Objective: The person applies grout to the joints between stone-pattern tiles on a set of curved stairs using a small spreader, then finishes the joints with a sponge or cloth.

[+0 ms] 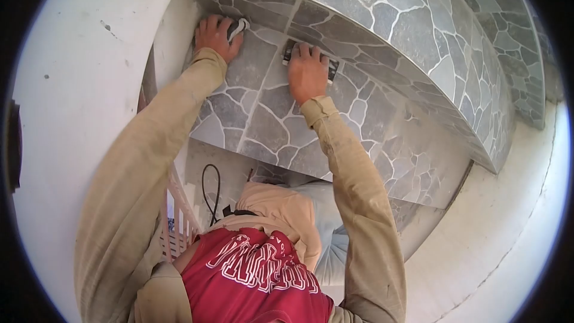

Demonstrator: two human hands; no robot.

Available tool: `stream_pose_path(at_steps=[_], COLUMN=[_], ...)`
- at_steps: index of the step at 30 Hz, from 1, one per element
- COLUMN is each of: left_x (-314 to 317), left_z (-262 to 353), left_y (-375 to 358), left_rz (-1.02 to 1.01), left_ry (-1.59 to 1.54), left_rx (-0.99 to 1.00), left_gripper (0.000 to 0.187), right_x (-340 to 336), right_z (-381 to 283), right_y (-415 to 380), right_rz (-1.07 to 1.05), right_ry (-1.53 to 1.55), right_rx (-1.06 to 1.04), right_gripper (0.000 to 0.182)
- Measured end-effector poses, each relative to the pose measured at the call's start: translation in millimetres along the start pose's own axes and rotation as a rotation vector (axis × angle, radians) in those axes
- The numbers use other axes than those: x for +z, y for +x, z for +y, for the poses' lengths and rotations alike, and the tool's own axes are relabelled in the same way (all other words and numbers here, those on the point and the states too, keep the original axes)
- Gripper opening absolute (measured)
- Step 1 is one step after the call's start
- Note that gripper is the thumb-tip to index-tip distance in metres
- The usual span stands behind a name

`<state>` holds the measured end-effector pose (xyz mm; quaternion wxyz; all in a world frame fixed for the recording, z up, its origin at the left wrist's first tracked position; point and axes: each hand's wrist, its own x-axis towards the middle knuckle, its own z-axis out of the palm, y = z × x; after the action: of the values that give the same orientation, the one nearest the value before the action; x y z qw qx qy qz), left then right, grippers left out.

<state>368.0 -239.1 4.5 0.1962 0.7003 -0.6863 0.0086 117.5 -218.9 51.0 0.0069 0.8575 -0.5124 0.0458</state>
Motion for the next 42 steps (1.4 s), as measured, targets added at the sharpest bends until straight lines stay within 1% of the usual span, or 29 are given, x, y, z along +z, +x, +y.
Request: stream_pose_path(at_steps=[3,5,6,7,9,11,13,14,16,17,19,22,23,25,26,28,29,31,32,33,34,35,36,37,38,39,40,41,42], left_x=[-2.6,0.9,1.4,0.8,-0.1,-0.8,0.5,1.9,2.9,0.8,-2.0,0.8,1.3,1.7,1.5,5.5,7.5,6.0,7.4,13.4,20.2,25.7,33.2,42.7,57.5,75.8,123.2,78.8,89.8], left_z=[-1.9,-1.8,-2.1,-1.6,0.0,-0.1,-1.6,-2.0,-1.5,-0.1,0.6,-0.7,-0.8,-1.4,-4.3,-4.1,-1.3,-2.7,-8.3,-10.5,-5.4,7.4,26.5,48.2,81.5,123.9,166.6,258.4,334.8], left_y=[8.2,10.5,8.9,4.6,0.1,9.5,7.3,5.4,5.0,4.4,6.8,5.8,2.4,5.3,8.2,5.2,5.8,4.4,2.7,2.3,2.3,3.8,6.0,6.1,14.3,12.3,-23.1,-48.3,-61.4], left_rz=[-0.01,-0.029,-0.019,-0.008,-0.01,0.003,-0.012,-0.02,0.005,0.013,-0.014,0.025,0.028,0.035,0.048,0.049,0.057,0.068,0.079,0.159,0.242,0.255,0.224,0.192,-0.137,-0.472,-0.122,-0.257,-0.318], left_ry=[-0.002,0.0,-0.008,-0.013,0.008,0.024,0.025,0.021,-0.007,-0.005,0.018,-0.02,-0.025,-0.017,-0.023,-0.016,-0.034,0.027,0.037,0.072,0.101,0.099,0.131,0.159,0.21,0.262,0.247,0.354,-0.108], left_rx=[0.013,-0.011,-0.005,-0.002,-0.009,0.011,0.005,0.004,0.0,0.006,0.0,0.021,0.029,0.033,0.062,0.046,0.081,0.047,0.071,0.049,0.019,0.039,-0.167,-0.385,-0.306,-0.23,0.06,0.303,0.128], left_gripper=[0.042,0.043,0.043,0.043,0.043,0.042,0.041,0.041,0.041,0.041,0.04,0.041,0.041,0.042,0.042,0.041,0.041,0.041,0.041,0.041,0.04,0.04,0.038,0.036,0.033,0.03,0.025,0.02,0.023], right_x=[2.2,1.1,4.3,8.0,-5.6,7.4,10.1,9.3,5.5,8.0,18.0,14.0,15.7,18.5,17.7,11.3,10.9,8.9,-15.6,-50.0,-70.9,-81.4,-123.7,-159.1,-180.7,-183.5,-191.3,-191.8,-189.3], right_z=[-17.1,-31.1,-20.6,-12.5,-6.5,-13.4,-17.0,-12.4,1.3,-2.8,-20.8,-30.8,-30.3,-22.4,-28.3,-35.3,-19.7,17.0,35.4,63.6,92.8,124.8,144.7,156.3,170.8,193.4,201.4,206.1,208.0], right_y=[-8.3,-30.8,-25.1,-17.6,7.8,-3.4,-20.2,-14.8,4.3,2.2,-1.0,-12.8,-9.9,8.2,9.6,-4.3,-10.9,-20.8,-35.3,-59.5,-96.2,-146.3,-193.4,-236.8,-276.4,-312.1,-331.9,-346.8,-358.7], right_rz=[-0.039,-0.033,0.068,0.057,-0.086,-0.016,0.067,0.059,0.056,0.066,-0.017,0.042,0.045,0.053,0.073,-0.008,0.006,0.03,-0.15,-0.331,-0.309,-0.146,0.008,0.012,0.071,0.01,-0.036,0.064,0.094], right_ry=[-0.035,0.013,-0.025,-0.021,0.016,-0.023,0.033,0.033,-0.009,-0.011,-0.05,0.008,0.002,-0.038,-0.046,0.08,0.062,0.002,0.022,0.045,0.032,-0.009,0.024,-0.002,-0.005,-0.094,-0.079,-0.032,-0.036], right_rx=[0.015,-0.109,-0.131,-0.133,0.032,0.02,-0.086,-0.083,0.002,0.005,-0.006,-0.039,-0.032,0.124,0.148,-0.092,-0.059,0.215,0.297,0.379,0.402,0.37,0.365,0.45,0.505,0.604,0.68,0.661,0.684], right_gripper=[0.03,0.03,0.029,0.029,0.029,0.027,0.025,0.025,0.025,0.025,0.024,0.022,0.022,0.023,0.023,0.024,0.024,0.022,0.021,0.021,0.021,0.022,0.024,0.028,0.034,0.036,0.04,0.038,0.038])
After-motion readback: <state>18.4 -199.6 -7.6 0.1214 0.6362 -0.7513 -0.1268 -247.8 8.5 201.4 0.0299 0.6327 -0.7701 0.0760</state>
